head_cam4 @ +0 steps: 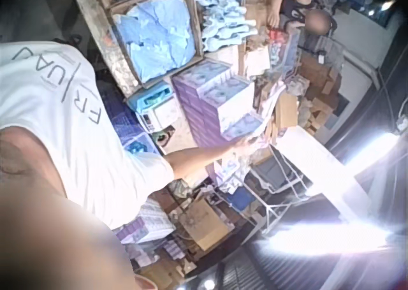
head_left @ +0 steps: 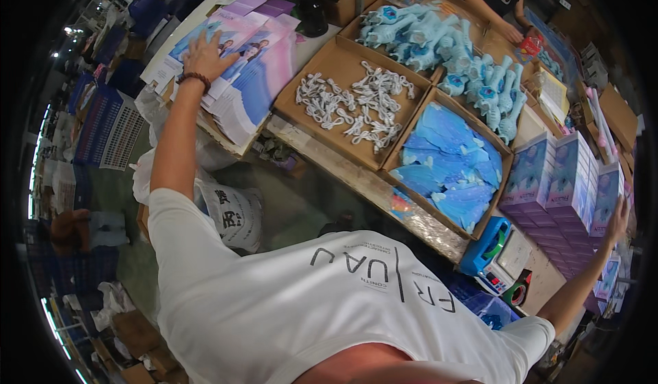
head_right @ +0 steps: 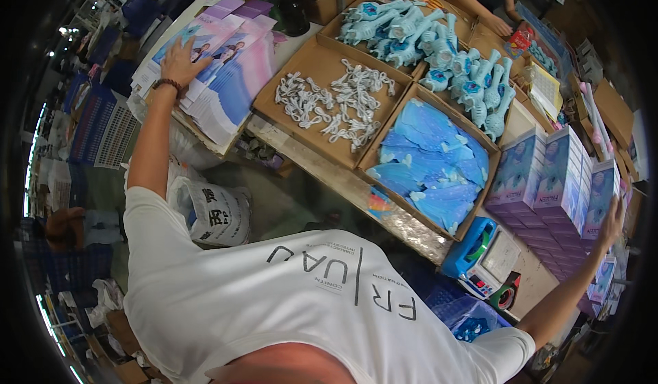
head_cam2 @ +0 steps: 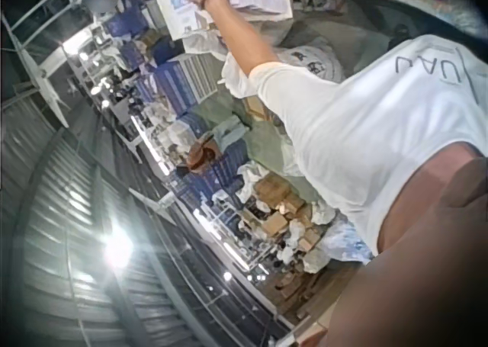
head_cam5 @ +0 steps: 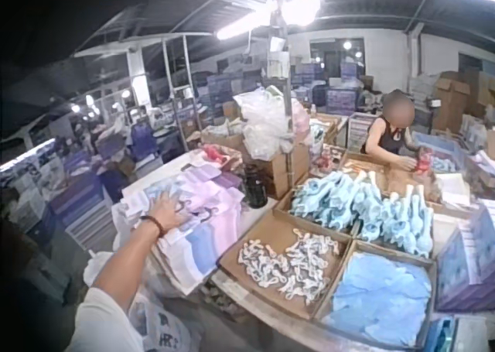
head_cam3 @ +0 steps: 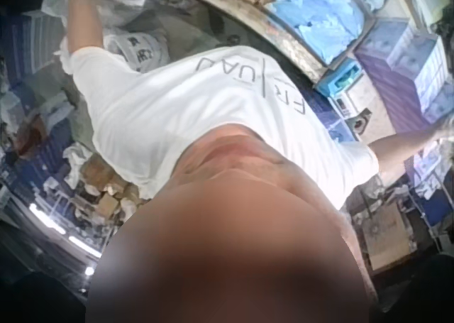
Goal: The person repeatedly assembles small kits by folding flat boxes, inserting a blue plastic toy and a blue paper insert, and closing the box. The finished boxes are stacked on the table.
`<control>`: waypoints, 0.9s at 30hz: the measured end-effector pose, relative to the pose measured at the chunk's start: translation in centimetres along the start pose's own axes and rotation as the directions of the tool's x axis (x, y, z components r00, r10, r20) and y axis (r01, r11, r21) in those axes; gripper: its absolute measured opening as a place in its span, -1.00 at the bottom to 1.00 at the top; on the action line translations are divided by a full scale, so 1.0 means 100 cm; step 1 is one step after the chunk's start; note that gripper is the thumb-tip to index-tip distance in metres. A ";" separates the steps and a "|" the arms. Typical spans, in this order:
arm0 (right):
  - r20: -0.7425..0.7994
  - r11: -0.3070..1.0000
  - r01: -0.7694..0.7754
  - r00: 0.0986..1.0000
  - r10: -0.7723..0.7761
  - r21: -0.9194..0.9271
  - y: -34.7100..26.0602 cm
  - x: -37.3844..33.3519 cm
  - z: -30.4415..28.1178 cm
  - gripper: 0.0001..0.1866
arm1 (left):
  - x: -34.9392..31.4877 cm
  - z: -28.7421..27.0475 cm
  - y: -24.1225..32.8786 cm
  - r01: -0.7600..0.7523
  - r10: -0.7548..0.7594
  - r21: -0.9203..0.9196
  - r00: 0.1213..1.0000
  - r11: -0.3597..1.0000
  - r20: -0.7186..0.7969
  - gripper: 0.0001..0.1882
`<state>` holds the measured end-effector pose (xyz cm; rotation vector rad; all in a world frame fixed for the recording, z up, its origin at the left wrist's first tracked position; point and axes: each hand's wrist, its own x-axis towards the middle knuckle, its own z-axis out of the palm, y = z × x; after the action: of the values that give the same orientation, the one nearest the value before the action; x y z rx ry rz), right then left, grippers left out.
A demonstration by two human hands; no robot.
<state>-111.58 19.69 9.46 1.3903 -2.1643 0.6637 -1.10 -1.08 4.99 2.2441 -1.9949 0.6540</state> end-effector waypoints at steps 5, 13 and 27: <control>0.200 0.854 0.077 0.958 -0.207 0.515 -0.240 -0.091 0.030 -0.53 | 0.019 0.027 -0.043 0.146 -0.176 0.106 0.905 0.984 0.387 -0.09; 0.648 0.664 -0.405 0.745 -0.159 0.629 -0.419 -0.232 0.027 -0.56 | 0.027 0.045 -0.081 -0.033 0.072 -0.108 0.920 0.994 0.386 -0.30; 0.476 0.580 -0.305 0.864 -0.166 0.755 -0.450 -0.412 0.018 -0.58 | -0.044 -0.110 0.143 -0.557 0.585 -0.767 0.753 0.320 -0.303 -0.58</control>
<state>-55.30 30.34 -11.45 2.1388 -2.4111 1.6677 -18.12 4.38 10.21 0.9422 -2.3634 -0.3432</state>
